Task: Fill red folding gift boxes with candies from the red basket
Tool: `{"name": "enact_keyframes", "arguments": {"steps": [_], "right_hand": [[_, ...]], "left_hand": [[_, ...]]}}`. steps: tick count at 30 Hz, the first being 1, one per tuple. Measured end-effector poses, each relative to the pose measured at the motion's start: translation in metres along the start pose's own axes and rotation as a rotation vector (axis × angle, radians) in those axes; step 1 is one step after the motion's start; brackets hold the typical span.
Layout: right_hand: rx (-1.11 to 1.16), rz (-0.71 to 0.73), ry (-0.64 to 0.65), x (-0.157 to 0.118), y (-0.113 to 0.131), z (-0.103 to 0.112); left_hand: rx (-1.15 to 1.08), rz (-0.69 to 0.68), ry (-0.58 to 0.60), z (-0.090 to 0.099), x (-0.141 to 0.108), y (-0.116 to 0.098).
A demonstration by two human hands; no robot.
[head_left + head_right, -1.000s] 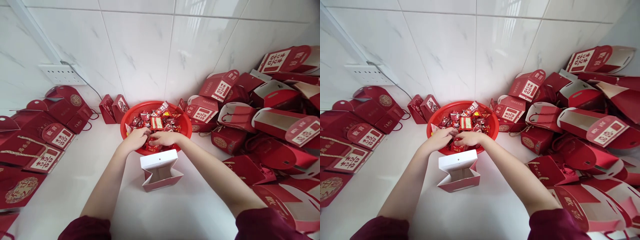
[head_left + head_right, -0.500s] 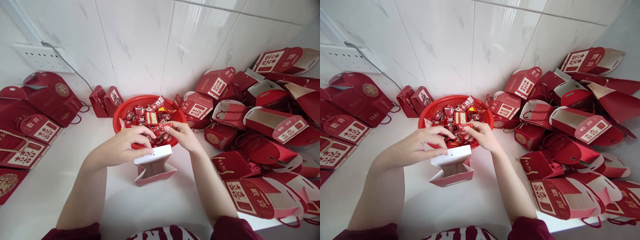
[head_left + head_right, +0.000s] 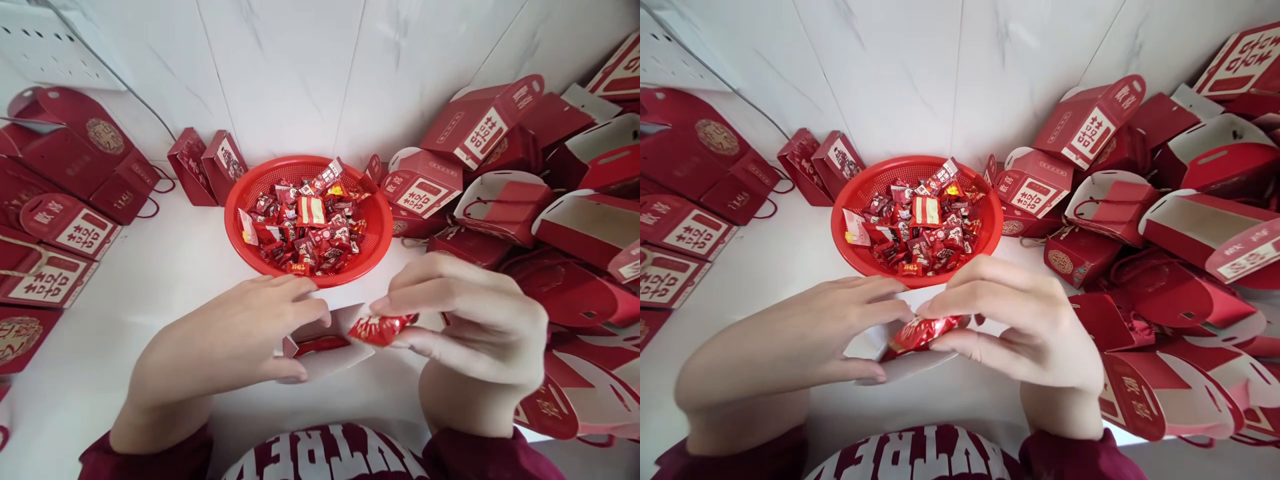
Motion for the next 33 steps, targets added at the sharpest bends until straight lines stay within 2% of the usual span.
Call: {"name": "enact_keyframes", "arguments": {"steps": [3, 5, 7, 12, 16, 18, 21, 25, 27, 29, 33], "right_hand": [[0.003, -0.038, 0.267, -0.002, -0.002, -0.030], [-0.065, -0.106, 0.354, -0.006, -0.011, -0.041], [-0.148, -0.151, 0.344, -0.009, -0.017, -0.039], [-0.261, -0.162, 0.250, -0.012, -0.022, -0.017], [-0.358, -0.329, 0.201, -0.018, -0.047, -0.001], [-0.398, -0.423, 0.201, -0.021, -0.066, -0.001], [-0.317, -0.484, 0.340, -0.017, -0.096, -0.028], [-0.184, -0.477, 0.680, -0.007, -0.126, -0.085], [-0.202, -0.496, 0.816, -0.004, -0.139, -0.104], [-0.243, -0.527, 0.893, 0.000, -0.150, -0.114], [-0.286, -0.540, 0.941, 0.010, -0.159, -0.126]], "left_hand": [[0.006, 0.018, 0.018, -0.001, 0.002, 0.003], [-0.006, 0.015, 0.007, 0.001, 0.003, 0.004], [-0.025, 0.007, -0.013, 0.002, 0.003, 0.004], [-0.042, -0.007, -0.017, 0.001, 0.002, 0.004], [-0.063, -0.006, 0.000, 0.001, 0.000, 0.002], [-0.053, 0.004, 0.005, 0.000, 0.000, 0.000], [-0.033, -0.014, 0.029, -0.004, -0.002, -0.007], [-0.020, -0.090, 0.069, -0.010, -0.006, -0.022], [-0.019, -0.117, 0.054, -0.009, -0.007, -0.027], [-0.017, -0.127, 0.041, -0.008, -0.008, -0.030], [-0.018, -0.131, 0.048, -0.008, -0.009, -0.030]]}}
Point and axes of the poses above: each hand's wrist, its own x-axis towards the middle knuckle, its own z-axis out of the back of the hand, y = z × x, the point moved 9 cm from there along x, towards the middle knuckle, and after that the axes turned 12 degrees about z, right-handed, at the moved point
